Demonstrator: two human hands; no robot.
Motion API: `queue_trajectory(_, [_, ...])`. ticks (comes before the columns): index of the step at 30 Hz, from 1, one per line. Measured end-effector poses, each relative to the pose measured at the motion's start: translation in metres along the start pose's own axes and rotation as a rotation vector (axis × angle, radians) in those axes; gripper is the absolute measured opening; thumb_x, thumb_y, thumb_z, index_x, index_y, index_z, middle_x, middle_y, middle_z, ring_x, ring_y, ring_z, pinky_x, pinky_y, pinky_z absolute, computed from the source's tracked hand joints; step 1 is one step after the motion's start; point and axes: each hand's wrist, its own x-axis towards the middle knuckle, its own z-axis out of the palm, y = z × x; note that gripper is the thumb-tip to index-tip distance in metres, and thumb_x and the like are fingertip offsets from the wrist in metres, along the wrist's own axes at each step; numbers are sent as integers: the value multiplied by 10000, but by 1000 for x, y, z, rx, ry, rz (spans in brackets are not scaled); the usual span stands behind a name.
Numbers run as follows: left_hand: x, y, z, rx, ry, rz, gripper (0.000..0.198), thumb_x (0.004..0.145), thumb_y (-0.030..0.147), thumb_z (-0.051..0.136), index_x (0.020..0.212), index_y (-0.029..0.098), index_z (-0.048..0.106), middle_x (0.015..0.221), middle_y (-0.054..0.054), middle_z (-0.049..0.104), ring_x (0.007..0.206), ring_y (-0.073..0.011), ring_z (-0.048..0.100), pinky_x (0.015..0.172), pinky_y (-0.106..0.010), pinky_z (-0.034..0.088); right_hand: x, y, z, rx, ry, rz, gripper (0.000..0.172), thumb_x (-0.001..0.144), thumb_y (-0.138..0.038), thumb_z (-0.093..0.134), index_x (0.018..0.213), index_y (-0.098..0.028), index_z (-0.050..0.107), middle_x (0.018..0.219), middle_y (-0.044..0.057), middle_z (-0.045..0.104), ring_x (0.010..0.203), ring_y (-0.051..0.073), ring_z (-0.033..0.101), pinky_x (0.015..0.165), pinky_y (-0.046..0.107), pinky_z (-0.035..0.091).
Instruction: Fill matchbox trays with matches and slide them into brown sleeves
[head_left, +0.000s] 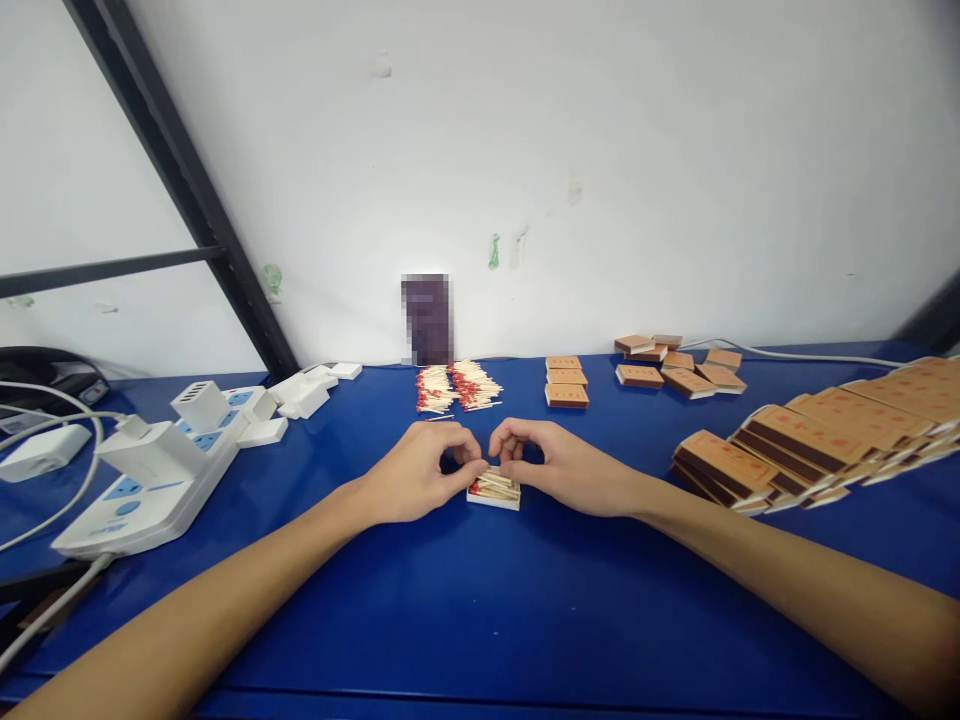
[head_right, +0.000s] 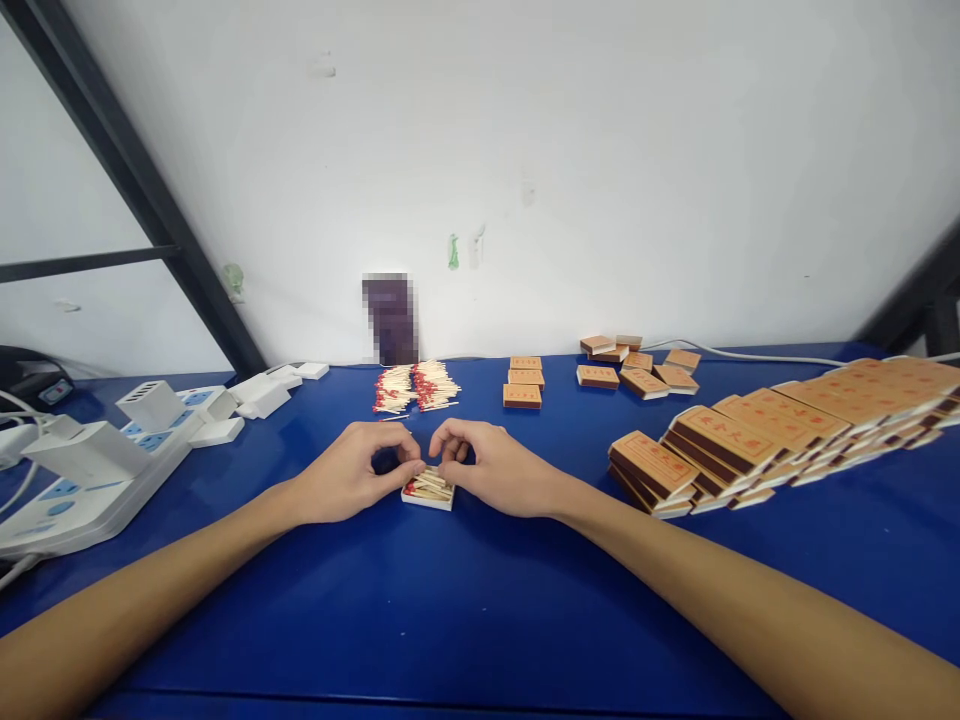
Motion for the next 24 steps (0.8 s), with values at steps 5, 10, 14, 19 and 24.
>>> queue_trajectory(5, [1,0,1,-8,11,-4,144,883,285,574,818,175,640,748,10,648,678,-120,584,648,-239,433,-2,0,-1,9,8,-13,102,894,-279,520,912,-199,581,827,5,576,762,155,527,703,296,432])
queue_trajectory(10, [-1,3,-4,10,-6,22,167,883,336,573,874,180,633,823,-13,651,759,-143,589,714,-265,455,-3,0,1,-45,6,-34,113,854,-295,589,918,-202,583,845,8,591,794,168,548,737,316,447])
queue_trajectory(14, [-3,4,-9,-15,-65,75,163,843,310,603,948,185,611,924,-30,659,827,-158,596,784,-295,468,-3,-1,1,-52,22,-38,108,874,-293,555,920,-201,585,817,5,591,763,164,544,721,316,449])
queue_trajectory(19, [-3,1,-9,-39,-93,78,104,822,252,610,894,178,619,859,-15,657,788,-142,597,758,-272,474,-5,-2,2,-99,3,-63,182,854,-362,606,946,-207,580,854,13,616,804,175,561,736,315,438])
queue_trajectory(24, [-2,0,-9,-31,-100,70,80,839,235,599,877,178,639,823,-5,660,758,-132,599,725,-255,470,-5,0,3,-164,32,-76,121,838,-281,590,937,-213,582,878,11,627,826,174,569,766,323,433])
